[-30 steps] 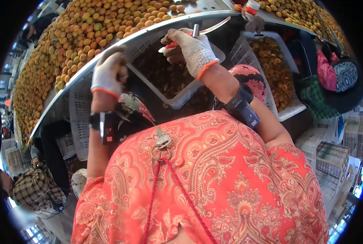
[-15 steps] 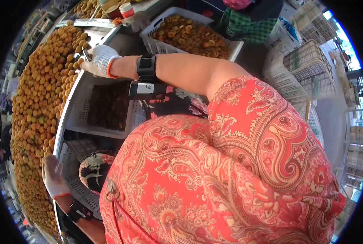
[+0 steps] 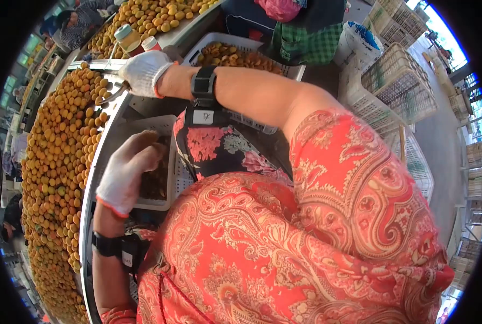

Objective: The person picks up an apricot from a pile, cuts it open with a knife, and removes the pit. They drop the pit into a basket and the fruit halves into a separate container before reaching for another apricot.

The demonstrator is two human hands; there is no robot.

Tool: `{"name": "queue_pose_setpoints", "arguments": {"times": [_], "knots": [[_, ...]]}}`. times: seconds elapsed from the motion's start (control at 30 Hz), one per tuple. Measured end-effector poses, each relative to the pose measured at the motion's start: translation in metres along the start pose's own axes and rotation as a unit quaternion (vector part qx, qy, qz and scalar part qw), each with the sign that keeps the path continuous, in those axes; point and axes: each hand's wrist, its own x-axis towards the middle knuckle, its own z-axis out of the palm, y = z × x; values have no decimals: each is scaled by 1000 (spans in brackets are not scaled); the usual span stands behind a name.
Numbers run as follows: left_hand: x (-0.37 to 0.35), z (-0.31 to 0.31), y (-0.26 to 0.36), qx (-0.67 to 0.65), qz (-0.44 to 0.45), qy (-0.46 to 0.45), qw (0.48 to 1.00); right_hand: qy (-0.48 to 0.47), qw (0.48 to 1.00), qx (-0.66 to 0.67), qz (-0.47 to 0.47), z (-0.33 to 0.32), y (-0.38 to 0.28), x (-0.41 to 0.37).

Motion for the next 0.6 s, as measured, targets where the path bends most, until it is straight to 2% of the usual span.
{"name": "queue_pose_setpoints", "arguments": {"times": [0.07, 0.1, 0.17, 0.27, 0.3, 0.37, 0.4, 0.43, 0.47, 0.5, 0.53, 0.57, 0.6], "knots": [[15, 18, 3, -99, 5, -34, 994, 29, 999, 23, 19, -1, -6, 5], [26, 21, 0, -112, -26, -47, 992, 32, 999, 30, 28, 0, -7, 8], [38, 39, -4, -171, -26, -65, 983, 41, 997, 55, 34, -1, -11, 6], [41, 62, -5, -300, -38, -126, 945, 43, 994, 76, 69, 7, -22, 8], [45, 71, -11, -325, -28, -110, 939, 44, 994, 76, 71, 7, -21, 7], [46, 78, -14, -352, -19, -94, 931, -40, 978, 139, 148, 8, -20, 4], [46, 78, -12, -369, -25, -83, 925, -41, 978, 139, 148, 12, -19, 1], [45, 78, -10, -385, -29, -73, 919, -15, 963, 189, 192, 13, -19, -6], [44, 78, -10, -387, -32, -73, 919, 9, 942, 238, 236, 14, -20, -10], [43, 78, -11, -390, -50, -56, 918, -77, 876, 370, 298, 12, -13, -17], [42, 78, -11, -392, -68, -39, 916, -79, 876, 370, 299, 8, -15, -22], [41, 79, -13, -393, -69, -38, 916, -81, 777, 489, 389, 5, -20, -28], [41, 80, -13, -396, -88, -35, 913, -81, 652, 592, 467, 5, -22, -32]]}}
